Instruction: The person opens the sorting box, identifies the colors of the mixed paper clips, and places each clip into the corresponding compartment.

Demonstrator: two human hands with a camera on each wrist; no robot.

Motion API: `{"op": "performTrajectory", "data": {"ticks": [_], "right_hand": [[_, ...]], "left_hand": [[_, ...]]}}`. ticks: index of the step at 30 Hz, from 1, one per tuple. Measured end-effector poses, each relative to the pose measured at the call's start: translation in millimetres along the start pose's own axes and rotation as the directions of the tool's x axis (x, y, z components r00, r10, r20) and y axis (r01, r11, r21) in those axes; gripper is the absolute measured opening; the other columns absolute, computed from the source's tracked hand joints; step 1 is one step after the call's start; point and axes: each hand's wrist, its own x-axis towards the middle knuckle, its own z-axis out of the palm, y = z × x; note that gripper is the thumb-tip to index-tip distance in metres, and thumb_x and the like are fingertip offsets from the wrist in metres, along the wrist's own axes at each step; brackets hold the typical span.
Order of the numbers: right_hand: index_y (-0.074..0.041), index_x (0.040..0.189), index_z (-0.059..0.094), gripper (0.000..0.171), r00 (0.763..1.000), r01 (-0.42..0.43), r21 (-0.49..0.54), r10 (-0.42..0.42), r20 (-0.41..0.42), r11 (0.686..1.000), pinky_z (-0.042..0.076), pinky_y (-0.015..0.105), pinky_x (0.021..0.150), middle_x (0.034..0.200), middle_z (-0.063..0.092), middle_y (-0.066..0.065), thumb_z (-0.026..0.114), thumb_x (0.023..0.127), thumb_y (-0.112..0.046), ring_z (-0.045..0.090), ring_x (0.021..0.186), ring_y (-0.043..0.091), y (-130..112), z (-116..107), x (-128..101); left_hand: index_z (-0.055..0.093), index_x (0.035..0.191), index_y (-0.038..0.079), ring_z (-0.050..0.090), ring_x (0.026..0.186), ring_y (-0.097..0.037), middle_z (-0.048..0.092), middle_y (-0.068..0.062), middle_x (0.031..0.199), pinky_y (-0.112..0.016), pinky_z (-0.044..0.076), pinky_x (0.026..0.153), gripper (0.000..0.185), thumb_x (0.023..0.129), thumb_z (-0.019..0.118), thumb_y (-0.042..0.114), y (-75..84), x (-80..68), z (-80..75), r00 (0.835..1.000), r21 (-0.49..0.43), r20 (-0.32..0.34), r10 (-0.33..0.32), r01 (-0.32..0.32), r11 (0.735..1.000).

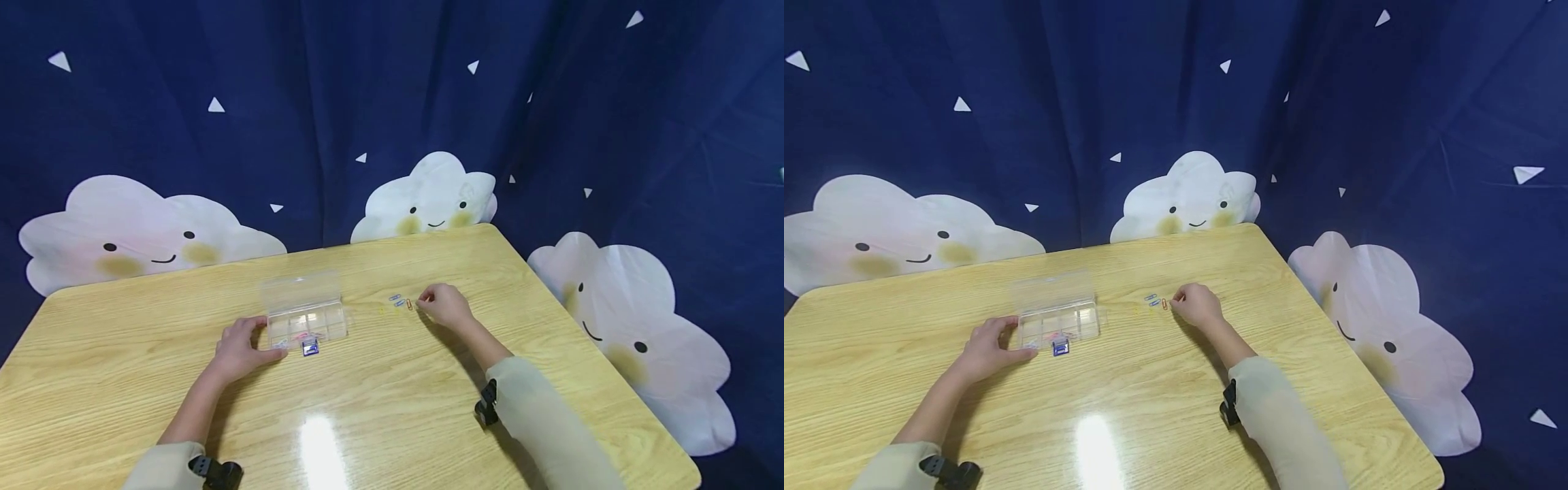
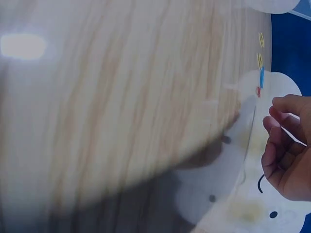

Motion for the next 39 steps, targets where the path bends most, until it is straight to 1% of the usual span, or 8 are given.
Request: {"op": "performTrajectory", "data": {"ticks": [5, 10, 17, 22, 27, 32, 39], "right_hand": [[-0.015, 0.083, 0.070, 0.019, 1.000, -0.025, -0.027, 0.026, 0.015, 0.999, 0.037, 0.024, 0.050, 0.073, 0.065, -0.001, 0.065, 0.085, -0.034, 0.052, 0.059, 0.012, -10.2, 8.8, 3.9], [-0.017, 0.083, 0.069, 0.019, 0.998, -0.054, -0.056, 0.055, 0.018, 0.997, 0.036, 0.024, 0.047, 0.074, 0.066, -0.003, 0.067, 0.084, -0.036, 0.051, 0.057, 0.012, -16.6, 11.6, 6.5], [-0.018, 0.084, 0.069, 0.019, 0.996, -0.084, -0.104, 0.086, 0.019, 0.991, 0.038, 0.026, 0.050, 0.083, 0.069, -0.002, 0.068, 0.082, -0.038, 0.055, 0.063, 0.013, -20.9, 14.0, 8.6], [-0.019, 0.084, 0.069, 0.017, 0.994, -0.103, -0.113, 0.106, 0.021, 0.988, 0.039, 0.026, 0.050, 0.084, 0.069, -0.002, 0.068, 0.083, -0.036, 0.057, 0.064, 0.013, -22.0, 14.3, 7.8], [-0.018, 0.083, 0.069, 0.016, 0.995, -0.092, -0.110, 0.095, 0.026, 0.990, 0.039, 0.026, 0.049, 0.082, 0.070, -0.002, 0.067, 0.084, -0.034, 0.056, 0.062, 0.013, -24.1, 14.5, 6.8], [-0.017, 0.082, 0.070, 0.015, 0.998, -0.065, -0.126, 0.067, 0.016, 0.990, 0.042, 0.027, 0.051, 0.082, 0.070, -0.001, 0.065, 0.085, -0.031, 0.058, 0.064, 0.014, -24.3, 16.1, 8.6], [-0.014, 0.087, 0.072, 0.015, 0.998, -0.036, -0.151, 0.043, 0.044, 0.988, 0.044, 0.026, 0.051, 0.085, 0.070, 0.000, 0.060, 0.088, -0.024, 0.057, 0.063, 0.012, -21.4, 15.7, 8.2]], "left_hand": [[0.041, 0.135, -0.002, 0.029, 0.120, -0.045, 0.040, -0.026, 0.133, -0.057, 0.027, 0.092, 0.086, 0.073, 0.075, 0.047, -0.3, -0.5, -0.1, 1.000, 0.005, -0.001, 0.003, -0.003, 1.000], [0.040, 0.135, -0.002, 0.029, 0.120, -0.046, 0.040, -0.026, 0.132, -0.057, 0.026, 0.092, 0.086, 0.073, 0.075, 0.047, -2.3, 1.0, 0.2, 1.000, 0.004, -0.005, 0.012, -0.012, 1.000], [0.041, 0.135, -0.003, 0.028, 0.121, -0.047, 0.039, -0.028, 0.133, -0.058, 0.025, 0.094, 0.086, 0.073, 0.075, 0.045, -2.8, 0.9, -0.3, 1.000, 0.001, -0.005, 0.005, -0.005, 1.000], [0.040, 0.135, -0.003, 0.028, 0.122, -0.046, 0.038, -0.027, 0.135, -0.059, 0.025, 0.096, 0.087, 0.073, 0.075, 0.045, -1.1, 0.8, -0.5, 1.000, 0.004, 0.001, -0.001, 0.001, 1.000], [0.039, 0.136, -0.003, 0.028, 0.121, -0.046, 0.038, -0.027, 0.135, -0.058, 0.026, 0.095, 0.087, 0.074, 0.075, 0.046, -0.6, 1.3, -0.6, 1.000, 0.005, 0.005, 0.000, 0.000, 1.000], [0.039, 0.136, -0.002, 0.028, 0.122, -0.045, 0.037, -0.027, 0.136, -0.058, 0.025, 0.095, 0.087, 0.074, 0.074, 0.047, -0.6, 1.3, -1.9, 1.000, -0.003, 0.006, 0.007, -0.007, 1.000], [0.041, 0.135, 0.000, 0.029, 0.121, -0.045, 0.039, -0.026, 0.135, -0.058, 0.025, 0.095, 0.084, 0.074, 0.075, 0.046, -1.5, 1.1, -1.8, 1.000, 0.001, 0.001, 0.012, -0.012, 1.000]]}}
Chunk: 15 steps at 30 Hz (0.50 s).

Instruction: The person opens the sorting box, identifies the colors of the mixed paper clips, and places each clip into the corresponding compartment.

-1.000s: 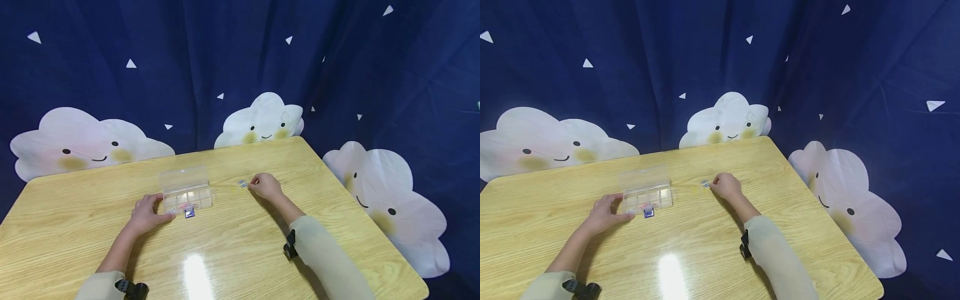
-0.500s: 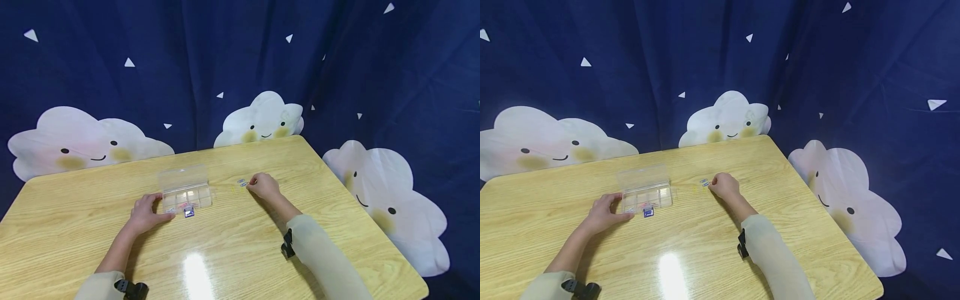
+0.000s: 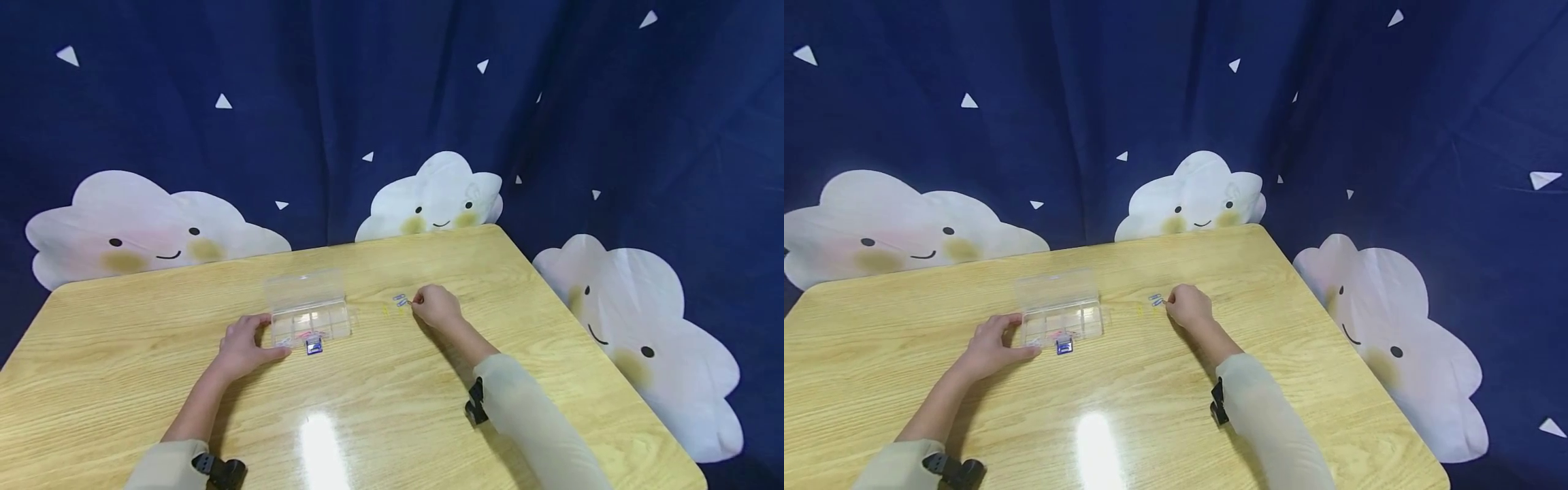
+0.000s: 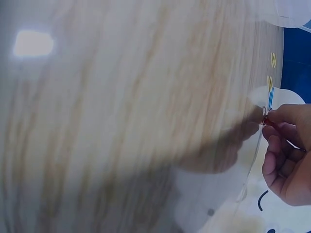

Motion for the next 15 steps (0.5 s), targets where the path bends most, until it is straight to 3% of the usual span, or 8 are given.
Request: {"op": "performTrajectory", "data": {"ticks": [15], "right_hand": [[-0.011, 0.095, 0.071, 0.019, 0.998, 0.057, -0.002, -0.057, -0.035, 0.998, 0.037, 0.026, 0.051, 0.077, 0.065, 0.000, 0.057, 0.087, -0.022, 0.051, 0.061, 0.013, 1.4, -17.6, -6.4]], "left_hand": [[0.044, 0.133, 0.001, 0.031, 0.121, -0.044, 0.042, -0.024, 0.134, -0.058, 0.027, 0.094, 0.081, 0.072, 0.076, 0.044, 0.9, -0.6, 0.9, 1.000, 0.001, -0.028, -0.004, 0.004, 1.000]]}}
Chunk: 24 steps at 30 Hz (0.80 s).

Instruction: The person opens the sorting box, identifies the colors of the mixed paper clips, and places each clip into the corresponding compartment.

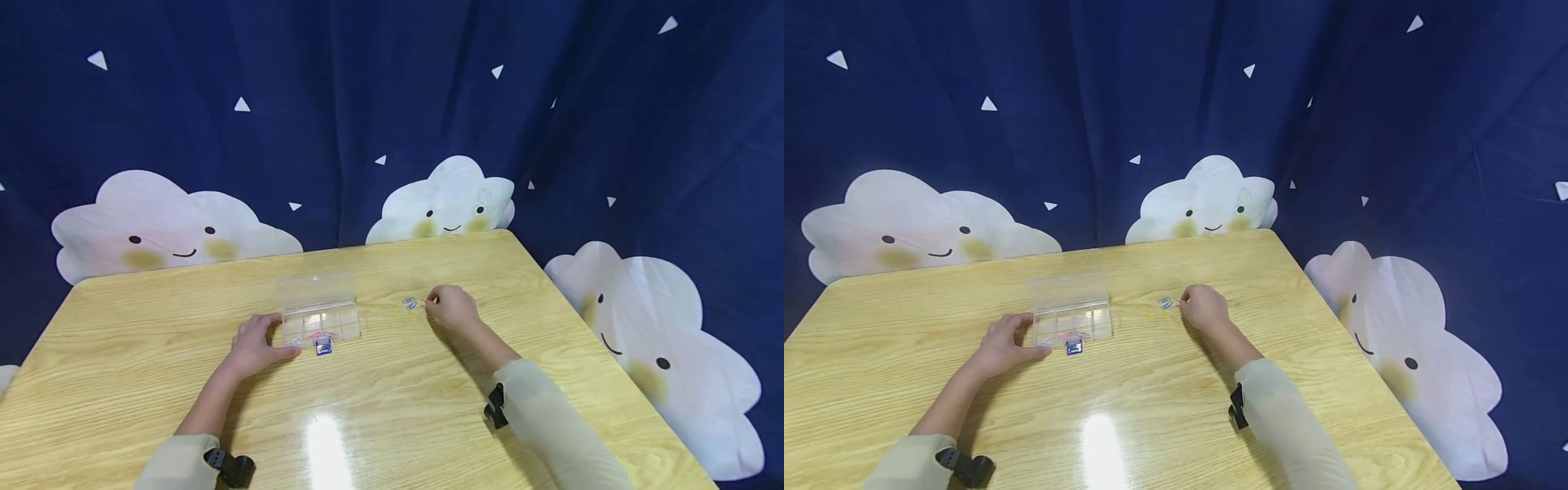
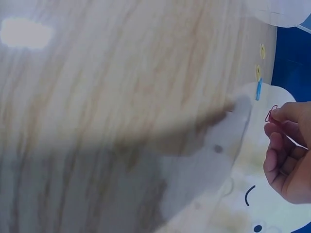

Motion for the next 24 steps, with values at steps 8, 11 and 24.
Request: {"op": "performTrajectory", "data": {"ticks": [8, 11, 24], "right_hand": [[-0.012, 0.095, 0.072, 0.019, 0.999, 0.053, 0.022, -0.053, -0.011, 0.998, 0.037, 0.025, 0.052, 0.078, 0.065, 0.000, 0.057, 0.089, -0.023, 0.050, 0.060, 0.012, -8.1, -6.5, -2.5], [-0.012, 0.094, 0.072, 0.018, 0.997, 0.076, 0.036, -0.076, -0.007, 0.996, 0.038, 0.024, 0.052, 0.078, 0.065, -0.001, 0.058, 0.089, -0.023, 0.051, 0.061, 0.011, -13.6, -7.3, -2.4], [-0.013, 0.095, 0.072, 0.018, 0.989, 0.146, 0.062, -0.147, 0.006, 0.987, 0.036, 0.023, 0.050, 0.075, 0.063, -0.001, 0.059, 0.090, -0.024, 0.049, 0.058, 0.010, -31.9, -5.6, -2.7]], "left_hand": [[0.043, 0.134, 0.001, 0.031, 0.121, -0.044, 0.042, -0.024, 0.133, -0.057, 0.027, 0.095, 0.082, 0.073, 0.076, 0.044, 1.0, -0.4, 0.0, 1.000, -0.001, 0.005, -0.006, 0.006, 1.000], [0.042, 0.134, 0.000, 0.030, 0.121, -0.044, 0.041, -0.025, 0.133, -0.057, 0.026, 0.095, 0.083, 0.073, 0.076, 0.044, 1.3, -0.8, 0.2, 1.000, -0.004, 0.009, -0.010, 0.010, 1.000], [0.042, 0.134, 0.001, 0.030, 0.121, -0.044, 0.040, -0.024, 0.135, -0.058, 0.026, 0.095, 0.083, 0.072, 0.076, 0.046, -1.2, 0.6, 0.3, 1.000, -0.003, 0.006, -0.004, 0.004, 1.000]]}}
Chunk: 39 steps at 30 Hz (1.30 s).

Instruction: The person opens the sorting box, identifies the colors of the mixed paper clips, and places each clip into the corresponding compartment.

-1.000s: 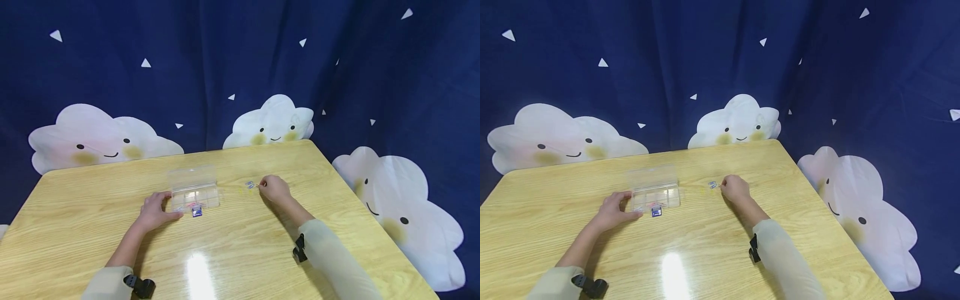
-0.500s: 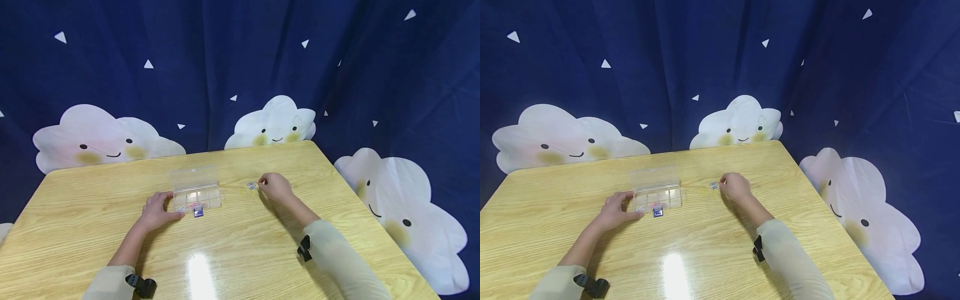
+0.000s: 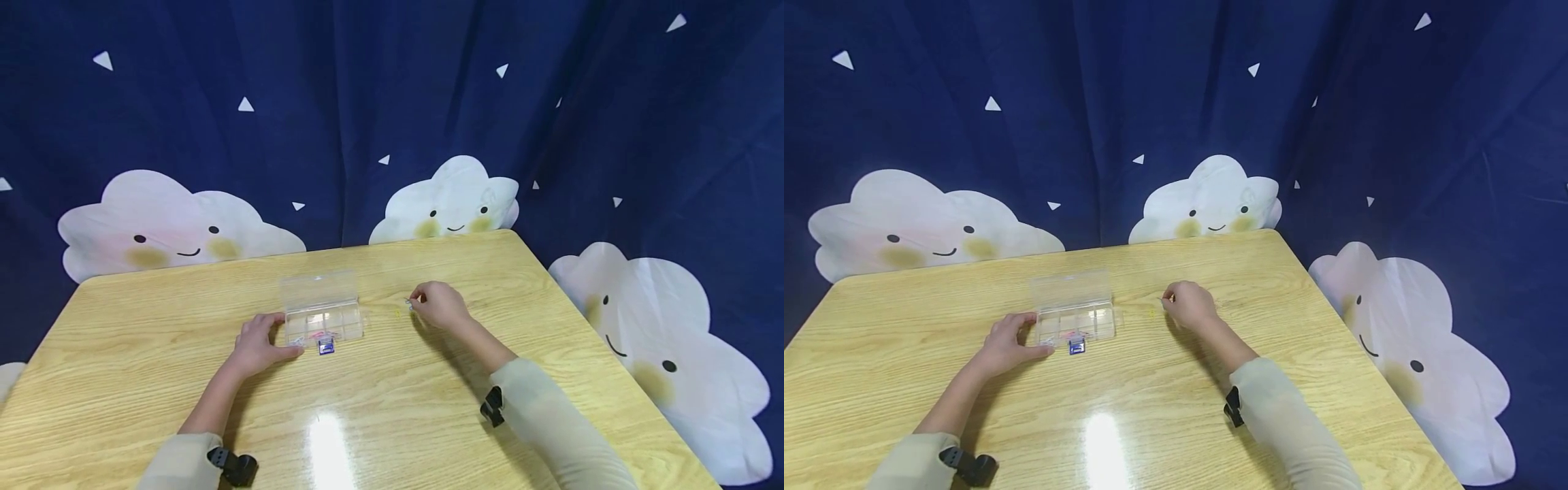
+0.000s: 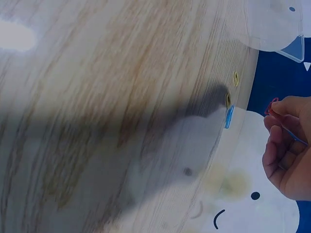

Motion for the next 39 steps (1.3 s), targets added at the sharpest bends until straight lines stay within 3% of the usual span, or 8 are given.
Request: {"op": "performTrajectory", "data": {"ticks": [39], "right_hand": [[-0.015, 0.089, 0.073, 0.014, 0.978, 0.208, -0.051, -0.209, -0.005, 0.977, 0.039, 0.022, 0.055, 0.070, 0.059, -0.005, 0.061, 0.087, -0.021, 0.049, 0.061, 0.007, -52.1, 13.9, 8.6]], "left_hand": [[0.042, 0.135, 0.002, 0.030, 0.121, -0.044, 0.039, -0.025, 0.136, -0.058, 0.026, 0.096, 0.082, 0.073, 0.076, 0.043, -0.8, 0.8, 1.1, 1.000, 0.002, 0.001, -0.009, 0.009, 1.000]]}}
